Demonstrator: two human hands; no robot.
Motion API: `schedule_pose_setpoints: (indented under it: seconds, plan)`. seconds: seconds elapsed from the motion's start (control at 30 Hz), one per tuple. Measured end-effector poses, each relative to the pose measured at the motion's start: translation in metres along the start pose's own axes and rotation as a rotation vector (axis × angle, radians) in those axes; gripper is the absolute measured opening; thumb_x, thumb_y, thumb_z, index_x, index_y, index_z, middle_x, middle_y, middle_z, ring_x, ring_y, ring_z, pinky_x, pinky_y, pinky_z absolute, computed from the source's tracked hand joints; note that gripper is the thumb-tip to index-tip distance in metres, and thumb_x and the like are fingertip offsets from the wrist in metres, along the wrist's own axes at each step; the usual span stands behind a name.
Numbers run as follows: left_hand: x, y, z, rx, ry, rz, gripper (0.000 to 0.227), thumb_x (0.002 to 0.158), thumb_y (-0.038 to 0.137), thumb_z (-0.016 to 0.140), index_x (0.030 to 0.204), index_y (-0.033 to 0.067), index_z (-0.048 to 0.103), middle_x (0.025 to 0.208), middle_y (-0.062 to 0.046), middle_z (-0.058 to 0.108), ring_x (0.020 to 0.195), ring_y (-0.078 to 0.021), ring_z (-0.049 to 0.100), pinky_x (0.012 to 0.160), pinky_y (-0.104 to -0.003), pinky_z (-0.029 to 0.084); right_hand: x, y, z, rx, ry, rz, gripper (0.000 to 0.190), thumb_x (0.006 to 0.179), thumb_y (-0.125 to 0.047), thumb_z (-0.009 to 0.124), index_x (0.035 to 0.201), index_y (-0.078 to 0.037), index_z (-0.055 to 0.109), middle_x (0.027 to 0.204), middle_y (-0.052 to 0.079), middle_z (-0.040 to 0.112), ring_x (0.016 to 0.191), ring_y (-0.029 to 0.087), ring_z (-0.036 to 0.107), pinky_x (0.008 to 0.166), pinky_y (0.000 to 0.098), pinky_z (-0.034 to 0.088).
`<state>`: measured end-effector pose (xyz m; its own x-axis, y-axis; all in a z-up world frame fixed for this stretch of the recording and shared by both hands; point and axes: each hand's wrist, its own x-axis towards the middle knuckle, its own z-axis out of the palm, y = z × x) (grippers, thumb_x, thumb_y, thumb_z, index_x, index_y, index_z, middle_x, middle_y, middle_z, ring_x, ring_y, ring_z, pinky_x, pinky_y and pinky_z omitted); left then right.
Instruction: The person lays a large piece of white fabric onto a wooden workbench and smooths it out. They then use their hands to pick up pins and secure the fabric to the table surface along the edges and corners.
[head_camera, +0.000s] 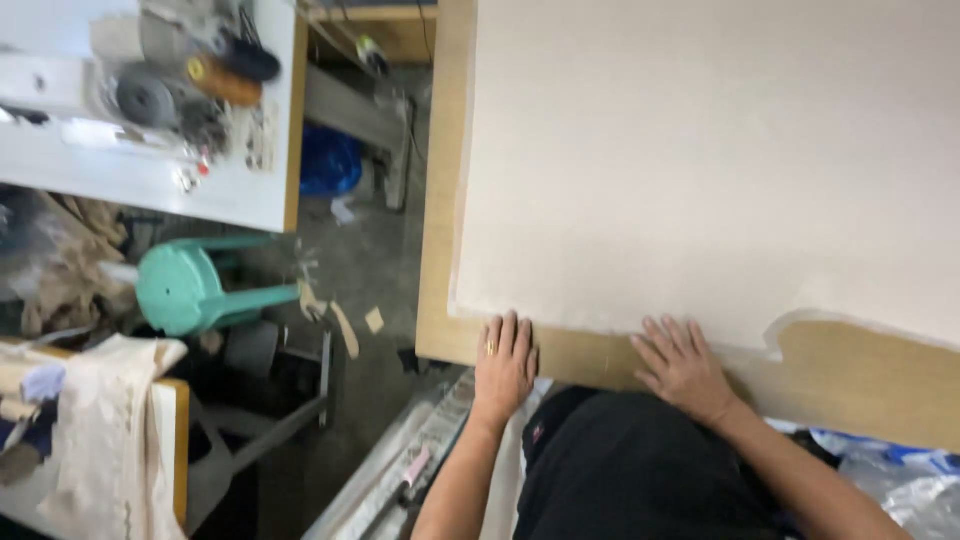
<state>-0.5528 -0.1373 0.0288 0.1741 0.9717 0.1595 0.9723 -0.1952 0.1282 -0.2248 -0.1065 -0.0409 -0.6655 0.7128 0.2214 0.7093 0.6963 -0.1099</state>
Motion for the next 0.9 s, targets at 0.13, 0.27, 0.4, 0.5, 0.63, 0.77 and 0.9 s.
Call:
schedule_pose_setpoints:
  seconds: [0.13, 0.27, 0.4, 0.5, 0.63, 0.77, 0.9]
  plan:
    - [-0.004, 0.003, 0.002, 0.025, -0.023, -0.009, 0.049, 0.104, 0.035, 0.051, 0.142, 0.0074, 0.059, 0.145, -0.022, 0.055, 0.133, -0.0420, 0.053, 0.110, -0.055, 0.042, -0.001, 0.001, -0.001, 0.034, 0.057, 0.011, 0.060, 0.093, -0.055, 0.053, 0.147, -0.029, 0.054, 0.156, 0.009, 0.051, 0.141, 0.038, 0.049, 0.117, 0.0612, 0.036]
    - [-0.004, 0.007, 0.004, 0.050, 0.022, -0.019, 0.048, 0.104, 0.036, 0.049, 0.141, 0.0061, 0.060, 0.144, -0.023, 0.056, 0.133, -0.0423, 0.054, 0.112, -0.053, 0.041, -0.001, 0.003, 0.000, 0.046, 0.048, 0.028, 0.060, 0.093, -0.053, 0.054, 0.149, -0.031, 0.051, 0.158, 0.005, 0.048, 0.142, 0.034, 0.047, 0.119, 0.0595, 0.034]
    - [-0.010, 0.007, 0.009, 0.066, 0.038, -0.020, 0.047, 0.103, 0.034, 0.050, 0.140, 0.0060, 0.061, 0.143, -0.022, 0.057, 0.132, -0.0410, 0.055, 0.112, -0.052, 0.042, -0.003, 0.002, 0.003, 0.060, 0.039, 0.034, 0.062, 0.092, -0.052, 0.056, 0.149, -0.031, 0.049, 0.159, 0.005, 0.047, 0.144, 0.034, 0.045, 0.119, 0.0610, 0.034]
    - [-0.006, 0.005, 0.009, 0.037, 0.039, -0.005, 0.044, 0.104, 0.032, 0.050, 0.136, 0.0055, 0.063, 0.140, -0.022, 0.059, 0.129, -0.0392, 0.058, 0.111, -0.051, 0.044, 0.000, 0.001, -0.004, 0.076, 0.036, 0.061, 0.051, 0.096, -0.045, 0.056, 0.145, -0.028, 0.053, 0.151, 0.003, 0.053, 0.141, 0.030, 0.048, 0.122, 0.0586, 0.031]
    - [0.028, 0.010, -0.005, -0.060, 0.019, 0.077, 0.030, 0.101, 0.023, 0.061, 0.122, 0.0046, 0.071, 0.121, -0.019, 0.068, 0.115, -0.0354, 0.066, 0.102, -0.048, 0.051, 0.009, 0.004, 0.000, 0.131, -0.028, 0.100, 0.035, 0.093, -0.036, 0.065, 0.124, -0.019, 0.065, 0.124, 0.007, 0.065, 0.127, 0.034, 0.060, 0.112, 0.0608, 0.047]
    - [0.044, 0.027, 0.031, -0.219, 0.094, 0.311, 0.026, 0.099, 0.020, 0.062, 0.120, 0.0058, 0.070, 0.115, -0.019, 0.066, 0.106, -0.0375, 0.067, 0.093, -0.050, 0.055, 0.017, 0.007, 0.002, 0.141, 0.140, 0.071, 0.019, 0.099, -0.028, 0.066, 0.110, -0.015, 0.073, 0.112, 0.008, 0.069, 0.111, 0.032, 0.067, 0.103, 0.0530, 0.052]
    - [0.045, 0.034, 0.063, -0.185, 0.121, 0.308, 0.020, 0.102, 0.026, 0.056, 0.112, 0.0149, 0.070, 0.113, -0.008, 0.068, 0.104, -0.0283, 0.067, 0.093, -0.045, 0.054, 0.028, 0.011, 0.004, 0.152, 0.221, 0.084, 0.014, 0.105, -0.027, 0.064, 0.104, -0.014, 0.070, 0.106, 0.005, 0.066, 0.103, 0.026, 0.066, 0.101, 0.0463, 0.051]
